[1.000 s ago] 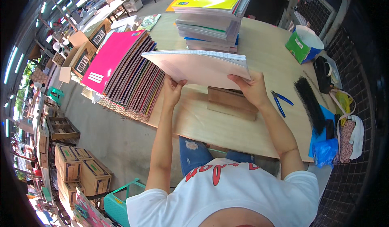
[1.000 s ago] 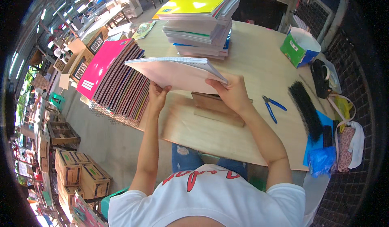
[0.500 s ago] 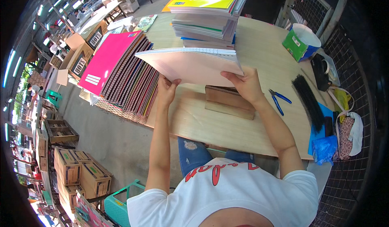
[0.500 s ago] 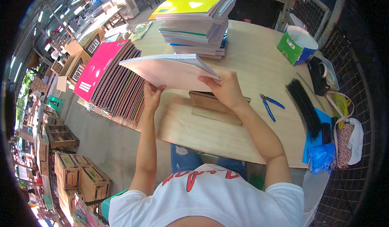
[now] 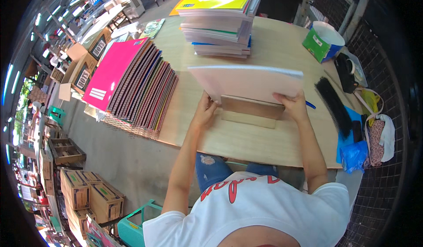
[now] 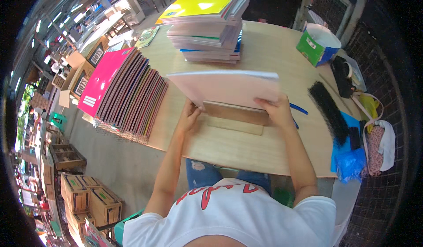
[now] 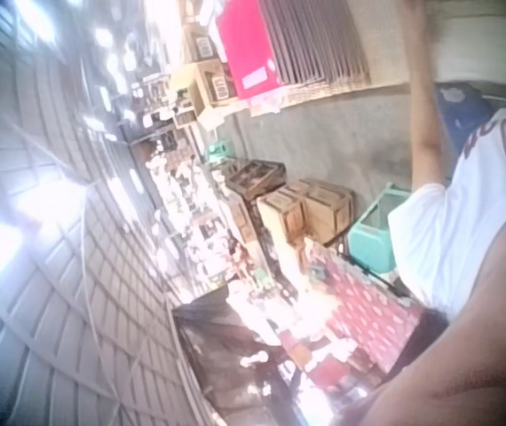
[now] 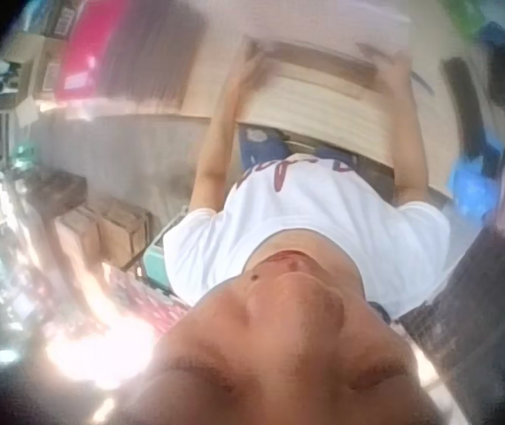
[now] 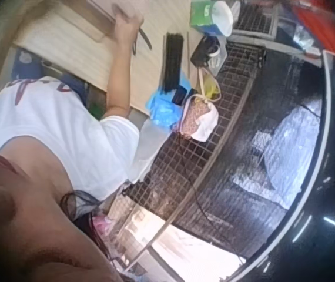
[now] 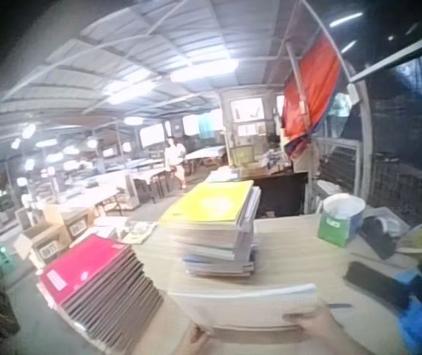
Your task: The person assembles spiral notebooks by threading a plastic coil through the pre-punched holes of a notebook, crimping the ends of the coil with a pair of pliers, and then stacking the completed notebooks onto a pile on a table.
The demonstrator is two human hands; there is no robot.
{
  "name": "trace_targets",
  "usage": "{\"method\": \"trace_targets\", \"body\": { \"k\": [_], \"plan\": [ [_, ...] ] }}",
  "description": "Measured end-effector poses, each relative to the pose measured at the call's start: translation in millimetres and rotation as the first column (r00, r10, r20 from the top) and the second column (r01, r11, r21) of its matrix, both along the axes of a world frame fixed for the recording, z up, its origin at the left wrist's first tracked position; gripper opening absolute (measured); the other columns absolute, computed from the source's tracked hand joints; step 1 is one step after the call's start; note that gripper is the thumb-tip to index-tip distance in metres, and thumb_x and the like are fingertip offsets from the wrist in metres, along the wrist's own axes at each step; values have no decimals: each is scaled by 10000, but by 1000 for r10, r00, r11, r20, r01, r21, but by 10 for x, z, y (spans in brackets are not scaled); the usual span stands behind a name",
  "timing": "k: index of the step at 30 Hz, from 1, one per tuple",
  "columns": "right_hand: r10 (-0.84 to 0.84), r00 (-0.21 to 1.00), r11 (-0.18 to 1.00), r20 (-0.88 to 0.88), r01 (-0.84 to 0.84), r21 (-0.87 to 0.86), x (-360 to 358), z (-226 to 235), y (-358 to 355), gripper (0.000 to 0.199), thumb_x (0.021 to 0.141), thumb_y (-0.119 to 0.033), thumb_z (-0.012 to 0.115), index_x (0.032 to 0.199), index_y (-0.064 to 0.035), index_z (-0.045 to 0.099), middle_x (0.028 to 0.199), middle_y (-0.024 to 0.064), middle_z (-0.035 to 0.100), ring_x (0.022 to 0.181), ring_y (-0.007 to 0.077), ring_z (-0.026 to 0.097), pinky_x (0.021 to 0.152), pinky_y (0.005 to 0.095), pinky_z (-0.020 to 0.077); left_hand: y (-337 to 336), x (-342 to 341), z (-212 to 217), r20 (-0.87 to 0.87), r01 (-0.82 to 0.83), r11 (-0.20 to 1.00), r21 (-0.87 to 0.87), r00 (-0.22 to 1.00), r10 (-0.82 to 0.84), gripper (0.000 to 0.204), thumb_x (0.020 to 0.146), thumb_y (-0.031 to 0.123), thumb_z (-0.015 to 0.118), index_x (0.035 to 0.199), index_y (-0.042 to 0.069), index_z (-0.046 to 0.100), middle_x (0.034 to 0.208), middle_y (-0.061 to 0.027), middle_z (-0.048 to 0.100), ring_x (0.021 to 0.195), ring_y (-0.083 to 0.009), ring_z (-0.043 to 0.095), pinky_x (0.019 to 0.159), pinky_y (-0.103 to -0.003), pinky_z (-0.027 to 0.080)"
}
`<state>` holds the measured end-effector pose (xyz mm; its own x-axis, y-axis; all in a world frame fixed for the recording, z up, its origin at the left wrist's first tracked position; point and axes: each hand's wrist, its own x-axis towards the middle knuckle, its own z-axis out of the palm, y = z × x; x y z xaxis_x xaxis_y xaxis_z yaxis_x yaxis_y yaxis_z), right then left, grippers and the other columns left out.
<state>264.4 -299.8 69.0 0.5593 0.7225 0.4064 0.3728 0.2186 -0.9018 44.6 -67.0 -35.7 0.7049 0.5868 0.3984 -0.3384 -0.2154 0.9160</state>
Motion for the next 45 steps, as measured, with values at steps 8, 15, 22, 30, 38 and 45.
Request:
{"method": "trace_targets", "body": {
  "k": [8, 15, 22, 30, 38, 45],
  "plan": [
    [-94, 903, 995, -419, 77, -59, -21, -1099, -131, 445, 750, -61, 847, 1139, -3, 637, 1075, 54, 685, 1018, 173, 641, 853, 311, 550, -369, -127, 293, -214, -289, 953, -88, 940, 265, 668, 867, 23, 578, 1482, 26, 317, 1325, -163, 479, 1211, -278, 483, 1044, -412, 363],
    [294, 735, 949, -611, -302, 94, -4, -953, -190, 523, 746, -42, 848, 1220, 3, 632, 1163, 54, 671, 1072, 150, 612, 922, 311, 507, -1528, 335, 1801, 87, -313, 333, 890, 832, 548, 611, 821, 207, 731, 1372, 66, 508, 1241, -195, 573, 1253, -325, 511, 1127, -560, 268],
    [-350, 527, 245, 775, 850, -467, 1389, -602, -1224, 289, 835, -166, 697, 1103, -79, 633, 1159, 91, 581, 1116, 256, 553, 846, 448, 491, -1396, 835, 1740, -38, -100, 396, 913, 945, 326, 229, 813, 56, 718, 1032, 118, 693, 940, -40, 678, 851, -224, 627, 927, -414, 408],
    [-354, 633, 669, 688, 686, -287, 1326, -587, -1243, 183, 895, -74, 608, 1073, -34, 629, 1027, 149, 609, 968, 342, 615, 800, 435, 497, -1531, 883, 1754, 51, -187, 403, 896, 944, 326, 147, 836, 125, 723, 979, 121, 688, 880, -3, 673, 803, -203, 609, 806, -362, 392],
    [-125, 906, 984, 404, 164, -63, 507, 442, -894, 228, 941, -80, 602, 1146, -40, 693, 843, 116, 679, 755, 177, 631, 680, 285, 483, -1588, 909, 1728, 63, -220, 360, 907, 915, 399, 109, 850, 151, 720, 950, 128, 682, 879, -1, 667, 800, -203, 595, 809, -384, 368],
    [285, 715, 958, -638, -186, 219, 140, 465, -718, 217, 1038, -259, 515, 1127, -69, 571, 770, 52, 608, 573, 49, 456, 516, 185, 361, -1565, 925, 1740, 74, -222, 383, 897, 928, 365, 118, 850, 141, 715, 960, 123, 676, 886, -5, 669, 807, -203, 599, 809, -376, 366]
  ]
}}
